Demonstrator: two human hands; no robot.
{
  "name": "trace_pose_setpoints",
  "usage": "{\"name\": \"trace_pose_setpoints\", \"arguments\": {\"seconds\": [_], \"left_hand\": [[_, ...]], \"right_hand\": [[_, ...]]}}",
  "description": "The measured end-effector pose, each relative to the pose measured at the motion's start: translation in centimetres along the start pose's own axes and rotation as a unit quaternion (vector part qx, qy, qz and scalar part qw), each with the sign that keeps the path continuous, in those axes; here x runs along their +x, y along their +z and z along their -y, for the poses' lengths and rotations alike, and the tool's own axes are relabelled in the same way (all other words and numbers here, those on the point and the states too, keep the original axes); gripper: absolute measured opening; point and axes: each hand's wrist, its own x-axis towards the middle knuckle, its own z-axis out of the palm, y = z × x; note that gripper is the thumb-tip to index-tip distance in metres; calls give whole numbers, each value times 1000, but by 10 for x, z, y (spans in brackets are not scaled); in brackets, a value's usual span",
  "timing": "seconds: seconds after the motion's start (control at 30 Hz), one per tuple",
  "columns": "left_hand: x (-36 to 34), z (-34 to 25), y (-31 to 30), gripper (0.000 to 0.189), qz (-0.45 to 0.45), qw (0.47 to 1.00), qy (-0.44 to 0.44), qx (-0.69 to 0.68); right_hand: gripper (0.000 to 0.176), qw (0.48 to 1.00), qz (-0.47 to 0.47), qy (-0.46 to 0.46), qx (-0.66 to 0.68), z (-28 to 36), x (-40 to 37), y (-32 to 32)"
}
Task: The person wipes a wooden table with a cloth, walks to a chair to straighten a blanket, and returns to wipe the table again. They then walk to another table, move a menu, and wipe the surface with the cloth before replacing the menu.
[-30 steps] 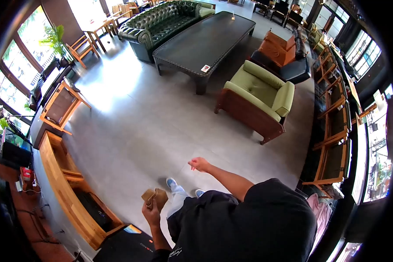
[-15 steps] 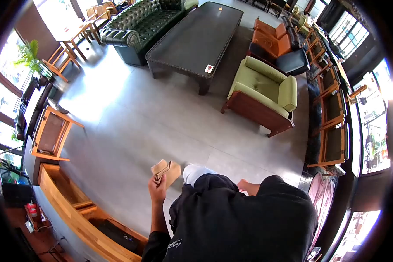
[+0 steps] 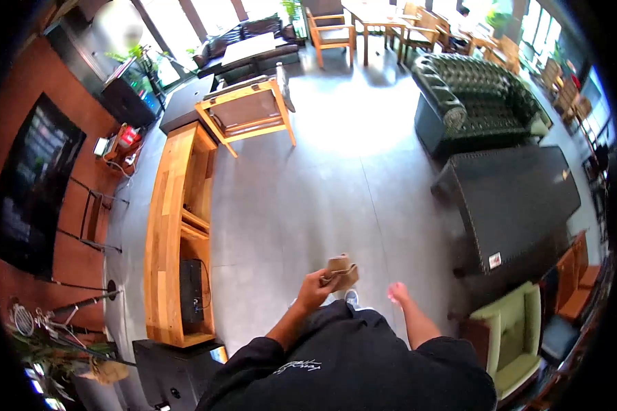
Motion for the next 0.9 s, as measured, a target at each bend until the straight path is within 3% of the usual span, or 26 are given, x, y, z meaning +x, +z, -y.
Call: {"name": "trace_pose_setpoints", "arguments": {"seconds": [0.1,0.2,0.33,0.37,0.43,0.47,0.5,0.7,0.9], "left_hand": [[35,4,-44,29,-120,991,-20,50],[66,25,-89,26,-213,975,-8,59],[129,14,-144,25,-295,955,-2,2],[152,14,-161,25,-292,956,-1,-15],[199,1,-185,24,-268,963,-1,-43],[224,-11,-197,24,-254,966,10,-48],[251,-23,-208,24,-232,972,10,-41],[391,-90,-242,22,-102,994,-5,-41],[536,-119,-230,18,-31,996,16,-87]], "right_hand": [[24,990,3,-117,76,145,45,-5],[28,980,74,-154,103,225,74,7],[33,997,59,-33,27,228,136,41],[33,998,46,5,31,211,150,49],[27,996,20,12,-86,143,187,55],[26,933,17,-65,-354,129,191,56],[26,915,37,-85,-394,135,177,62],[28,969,51,-12,-241,207,159,96],[29,986,13,-11,-164,304,265,122]]}}
